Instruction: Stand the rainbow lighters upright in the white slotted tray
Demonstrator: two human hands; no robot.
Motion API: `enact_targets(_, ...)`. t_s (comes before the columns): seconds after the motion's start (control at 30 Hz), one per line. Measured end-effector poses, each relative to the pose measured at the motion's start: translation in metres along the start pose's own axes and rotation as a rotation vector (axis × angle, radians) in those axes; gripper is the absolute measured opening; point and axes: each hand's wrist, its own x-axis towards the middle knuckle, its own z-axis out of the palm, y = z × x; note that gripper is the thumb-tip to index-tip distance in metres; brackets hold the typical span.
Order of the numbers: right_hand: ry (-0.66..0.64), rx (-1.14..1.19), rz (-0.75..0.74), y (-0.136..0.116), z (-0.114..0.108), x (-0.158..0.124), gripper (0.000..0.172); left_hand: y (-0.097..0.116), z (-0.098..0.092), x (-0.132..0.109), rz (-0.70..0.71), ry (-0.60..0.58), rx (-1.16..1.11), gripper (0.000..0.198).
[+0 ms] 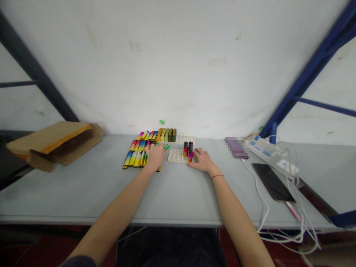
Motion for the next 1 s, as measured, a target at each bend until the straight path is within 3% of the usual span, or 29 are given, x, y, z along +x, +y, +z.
enact_targets(0.17, -0.016, -0.011, 0.010, 0.001, 0.000, 0.000, 0.072, 0.001, -0.008, 0.008, -0.073, 0.052, -0.231, 0.036)
enact_targets(0.3, -0.022, -0.014, 0.006, 0.001, 0.000, 0.001, 0.072, 0.007, -0.009, 0.015, -0.050, 0.095, -0.618, 0.027)
enact_targets(0.5, -0.011, -0.013, 0.010, 0.002, 0.002, 0.001, 0.074, 0.026, -0.008, 0.012, -0.175, -0.107, -1.288, 0.005)
enact_targets(0.63, -0.006, -0.012, 0.004, 0.003, 0.002, 0.001, 0.071, 0.036, -0.017, 0.009, -0.345, -0.250, -1.548, 0.033)
enact_targets(0.77, 0.002, -0.013, -0.006, 0.003, 0.002, 0.001, 0.071, 0.040, -0.023, 0.006, -0.494, -0.364, -1.690, 0.052)
enact_targets(1.0, -0.013, -0.016, 0.005, 0.004, 0.003, 0.001, 0.074, 0.039, -0.020, 0.002, -0.619, -0.401, -1.735, 0.052)
